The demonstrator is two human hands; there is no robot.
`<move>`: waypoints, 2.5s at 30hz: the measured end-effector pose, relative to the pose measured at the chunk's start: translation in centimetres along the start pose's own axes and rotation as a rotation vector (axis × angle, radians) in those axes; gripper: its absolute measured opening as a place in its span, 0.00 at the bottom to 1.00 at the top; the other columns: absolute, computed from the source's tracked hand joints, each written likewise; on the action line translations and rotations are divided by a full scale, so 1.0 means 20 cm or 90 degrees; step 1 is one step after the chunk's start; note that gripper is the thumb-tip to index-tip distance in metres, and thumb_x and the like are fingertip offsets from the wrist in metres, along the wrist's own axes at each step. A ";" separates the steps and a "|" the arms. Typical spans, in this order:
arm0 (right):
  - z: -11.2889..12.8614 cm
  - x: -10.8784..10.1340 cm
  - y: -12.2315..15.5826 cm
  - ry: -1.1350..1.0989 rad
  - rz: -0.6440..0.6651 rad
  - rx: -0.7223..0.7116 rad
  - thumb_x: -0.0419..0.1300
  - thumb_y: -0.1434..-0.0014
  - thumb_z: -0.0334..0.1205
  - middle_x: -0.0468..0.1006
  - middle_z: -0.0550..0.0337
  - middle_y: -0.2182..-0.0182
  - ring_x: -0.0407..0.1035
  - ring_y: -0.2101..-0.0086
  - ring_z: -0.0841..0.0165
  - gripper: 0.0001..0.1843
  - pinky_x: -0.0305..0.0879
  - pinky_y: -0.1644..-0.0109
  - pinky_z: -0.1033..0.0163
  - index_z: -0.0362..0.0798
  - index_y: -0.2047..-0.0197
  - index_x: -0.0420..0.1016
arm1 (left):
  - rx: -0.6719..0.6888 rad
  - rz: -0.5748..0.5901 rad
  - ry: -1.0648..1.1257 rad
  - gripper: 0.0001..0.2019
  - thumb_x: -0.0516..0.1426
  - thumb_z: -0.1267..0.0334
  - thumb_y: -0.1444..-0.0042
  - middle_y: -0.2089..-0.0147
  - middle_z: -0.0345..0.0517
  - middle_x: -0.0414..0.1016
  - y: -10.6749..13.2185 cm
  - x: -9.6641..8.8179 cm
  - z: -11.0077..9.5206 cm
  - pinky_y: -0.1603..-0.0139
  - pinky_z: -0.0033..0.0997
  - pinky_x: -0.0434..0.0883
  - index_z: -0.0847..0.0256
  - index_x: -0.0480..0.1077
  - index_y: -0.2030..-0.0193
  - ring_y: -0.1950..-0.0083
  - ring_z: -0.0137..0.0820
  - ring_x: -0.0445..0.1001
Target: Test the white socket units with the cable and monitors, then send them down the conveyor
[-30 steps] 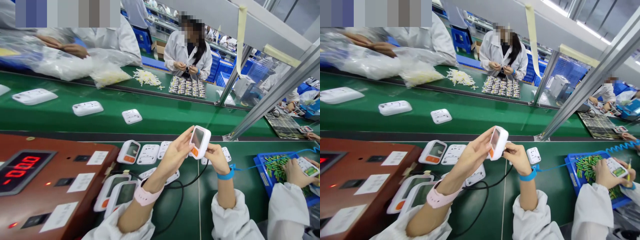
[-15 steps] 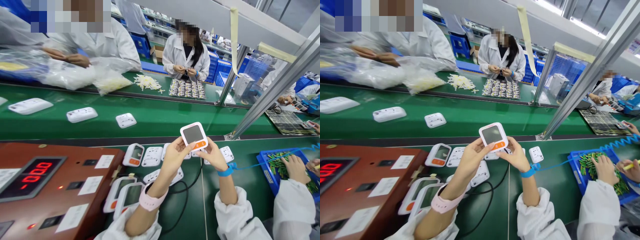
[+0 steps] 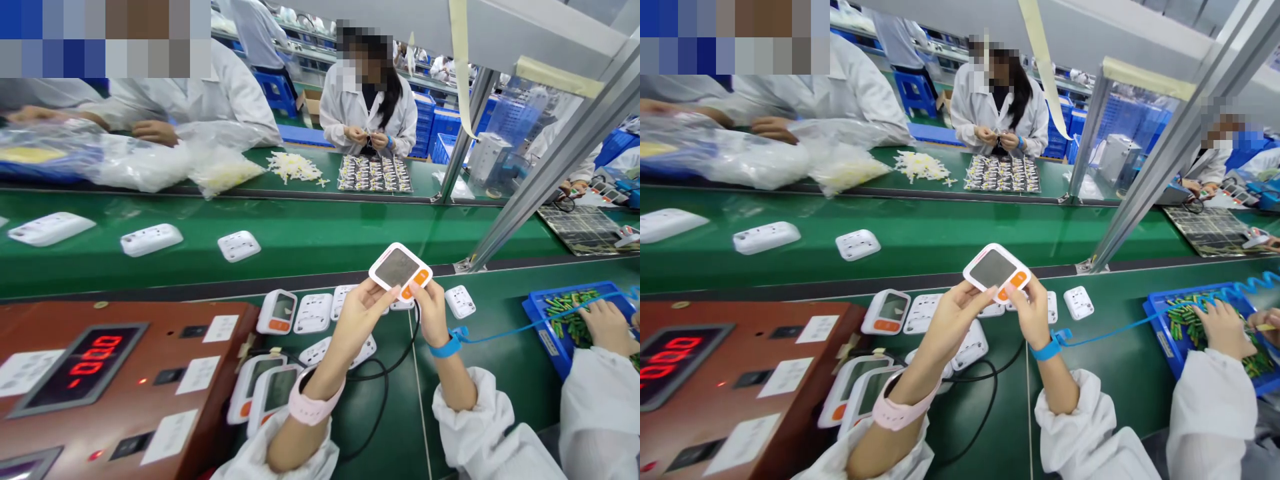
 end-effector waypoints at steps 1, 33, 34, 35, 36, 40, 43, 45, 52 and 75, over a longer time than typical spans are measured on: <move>0.00 -0.01 0.00 0.015 -0.009 0.007 0.51 0.38 0.50 0.78 0.51 0.59 0.73 0.56 0.61 0.20 0.72 0.52 0.57 0.46 0.52 0.74 | -0.008 0.012 -0.004 0.27 0.68 0.52 0.58 0.54 0.55 0.77 0.00 0.00 0.00 0.51 0.33 0.74 0.68 0.72 0.55 0.55 0.36 0.77; 0.00 -0.05 0.01 0.035 -0.018 0.061 0.52 0.40 0.50 0.79 0.53 0.66 0.73 0.60 0.61 0.20 0.73 0.56 0.57 0.45 0.58 0.78 | 0.072 0.037 -0.113 0.44 0.67 0.60 0.55 0.36 0.53 0.65 0.05 -0.01 -0.05 0.43 0.29 0.72 0.63 0.55 0.32 0.42 0.38 0.71; -0.01 -0.05 0.01 0.065 -0.027 0.062 0.51 0.40 0.49 0.79 0.52 0.67 0.74 0.60 0.61 0.20 0.72 0.56 0.58 0.45 0.58 0.78 | 0.070 0.036 -0.115 0.43 0.67 0.60 0.55 0.37 0.53 0.65 0.05 -0.01 -0.05 0.43 0.29 0.72 0.63 0.55 0.32 0.42 0.38 0.71; -0.01 -0.05 0.00 0.090 -0.034 0.057 0.51 0.39 0.49 0.79 0.52 0.67 0.74 0.60 0.62 0.20 0.72 0.57 0.58 0.45 0.58 0.78 | 0.068 0.036 -0.117 0.43 0.67 0.60 0.55 0.37 0.53 0.65 0.05 -0.01 -0.05 0.43 0.29 0.72 0.63 0.56 0.32 0.42 0.38 0.71; -0.01 -0.06 0.00 0.109 -0.037 0.043 0.51 0.39 0.48 0.79 0.53 0.67 0.73 0.60 0.62 0.20 0.72 0.57 0.59 0.45 0.58 0.78 | 0.068 0.035 -0.119 0.43 0.67 0.60 0.55 0.37 0.53 0.66 0.04 -0.01 -0.05 0.43 0.29 0.72 0.63 0.56 0.32 0.42 0.38 0.71; 0.02 -0.05 0.01 0.169 -0.046 -0.062 0.50 0.38 0.46 0.78 0.53 0.66 0.72 0.62 0.63 0.19 0.71 0.57 0.58 0.45 0.55 0.77 | 0.061 0.034 -0.092 0.44 0.67 0.61 0.56 0.37 0.53 0.65 0.04 -0.01 -0.04 0.43 0.29 0.72 0.62 0.55 0.32 0.42 0.37 0.71; 0.06 -0.06 0.02 0.187 -0.037 -0.125 0.55 0.40 0.44 0.77 0.52 0.61 0.70 0.60 0.63 0.18 0.69 0.55 0.56 0.44 0.51 0.75 | 0.009 0.068 0.035 0.48 0.67 0.56 0.54 0.39 0.58 0.67 0.03 0.00 0.00 0.44 0.32 0.72 0.60 0.47 0.30 0.44 0.38 0.72; 0.09 -0.07 0.02 0.190 -0.006 -0.164 0.60 0.44 0.42 0.76 0.52 0.59 0.69 0.58 0.61 0.18 0.67 0.51 0.55 0.46 0.50 0.75 | -0.035 0.086 0.127 0.49 0.66 0.51 0.54 0.40 0.60 0.67 0.02 0.01 0.03 0.45 0.36 0.72 0.59 0.45 0.30 0.45 0.40 0.73; 0.02 -0.03 0.06 0.343 0.173 -0.320 0.52 0.39 0.33 0.70 0.53 0.47 0.64 0.46 0.61 0.23 0.65 0.44 0.55 0.53 0.41 0.69 | 0.038 -0.037 0.014 0.40 0.61 0.52 0.47 0.44 0.57 0.69 -0.01 0.00 0.10 0.40 0.39 0.66 0.61 0.47 0.33 0.45 0.36 0.71; -0.51 -0.49 0.10 -0.317 -0.350 0.146 0.71 0.60 0.53 0.78 0.51 0.62 0.75 0.69 0.65 0.35 0.71 0.64 0.60 0.42 0.51 0.73 | -0.163 -0.179 -0.414 0.16 0.55 0.61 0.38 0.48 0.53 0.69 -0.91 -0.05 0.30 0.47 0.41 0.70 0.67 0.65 0.47 0.49 0.34 0.71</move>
Point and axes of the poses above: each hand's wrist, its own y-axis away from the middle knuckle, its own x-axis out of the palm, z = x × y, the point moved 3 cm from there along -y, towards the middle knuckle
